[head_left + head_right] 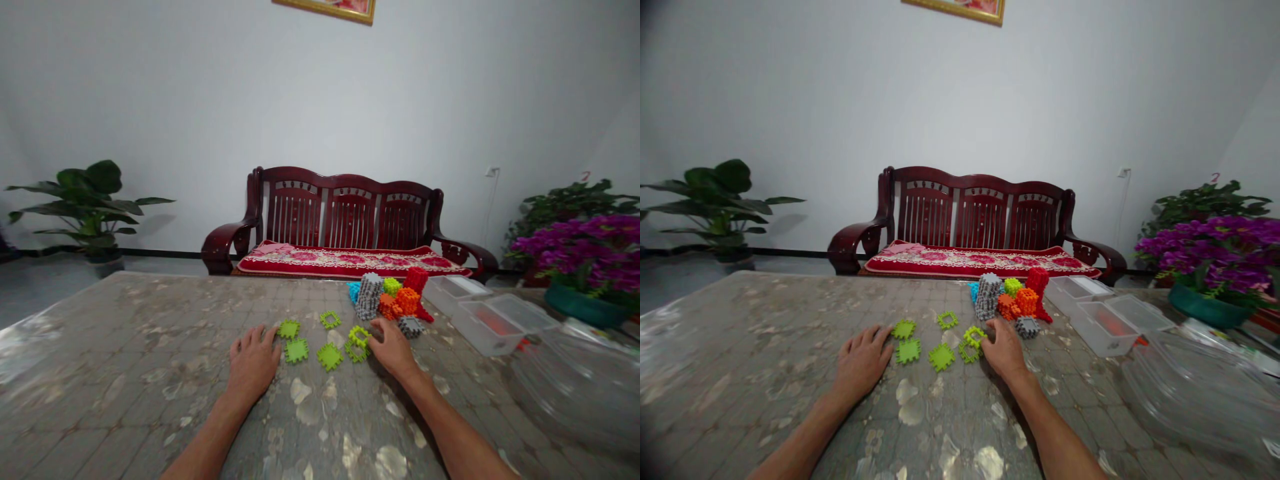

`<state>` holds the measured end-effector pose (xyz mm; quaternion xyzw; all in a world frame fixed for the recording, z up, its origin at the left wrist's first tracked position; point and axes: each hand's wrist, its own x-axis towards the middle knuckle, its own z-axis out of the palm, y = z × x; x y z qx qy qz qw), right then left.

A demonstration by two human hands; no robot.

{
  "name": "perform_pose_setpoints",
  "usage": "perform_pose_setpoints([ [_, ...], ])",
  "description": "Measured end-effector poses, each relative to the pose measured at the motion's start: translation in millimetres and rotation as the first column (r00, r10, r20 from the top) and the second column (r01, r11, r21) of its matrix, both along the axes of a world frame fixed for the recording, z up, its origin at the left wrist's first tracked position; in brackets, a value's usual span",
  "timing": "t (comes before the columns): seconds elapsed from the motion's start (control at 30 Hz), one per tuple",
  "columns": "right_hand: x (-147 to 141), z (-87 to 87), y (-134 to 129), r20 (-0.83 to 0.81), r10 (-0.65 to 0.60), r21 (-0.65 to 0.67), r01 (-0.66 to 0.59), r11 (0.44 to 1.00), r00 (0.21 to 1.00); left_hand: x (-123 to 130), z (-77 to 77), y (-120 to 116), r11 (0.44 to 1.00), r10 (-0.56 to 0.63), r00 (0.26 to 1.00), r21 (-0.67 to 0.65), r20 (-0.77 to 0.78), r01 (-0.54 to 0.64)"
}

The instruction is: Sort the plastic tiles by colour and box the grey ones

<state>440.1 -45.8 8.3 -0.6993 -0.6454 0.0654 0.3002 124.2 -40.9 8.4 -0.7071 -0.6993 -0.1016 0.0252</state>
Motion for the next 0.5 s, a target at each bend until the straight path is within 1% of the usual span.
perform_pose_setpoints([
  [0.17, -6.6, 5.4, -5.7, 0.119, 0.006, -0.064, 0.001, 0.998, 0.993, 0.9, 3.3, -0.3, 1.0, 0.006, 1.0, -0.021, -0.001, -0.006],
  [0.33, -9.3, 6.2, -5.7, 0.129, -0.009, -0.083, 0.019, 0.996, 0.992, 0.7, 1.3, 0.8, 1.0, 0.006, 1.0, -0.018, -0.006, -0.007],
  [0.4, -8.7, 11.8, -6.7, 0.115, -0.012, -0.077, 0.021, 0.997, 0.993, 0.0, -0.4, 1.5, 1.0, 0.002, 1.0, -0.011, -0.007, -0.002],
  [0.5, 2.3, 28.6, -7.9, 0.102, -0.039, -0.06, 0.045, 0.997, 0.994, -1.0, -3.0, 2.7, 1.0, 0.006, 1.0, -0.008, -0.013, -0.006],
])
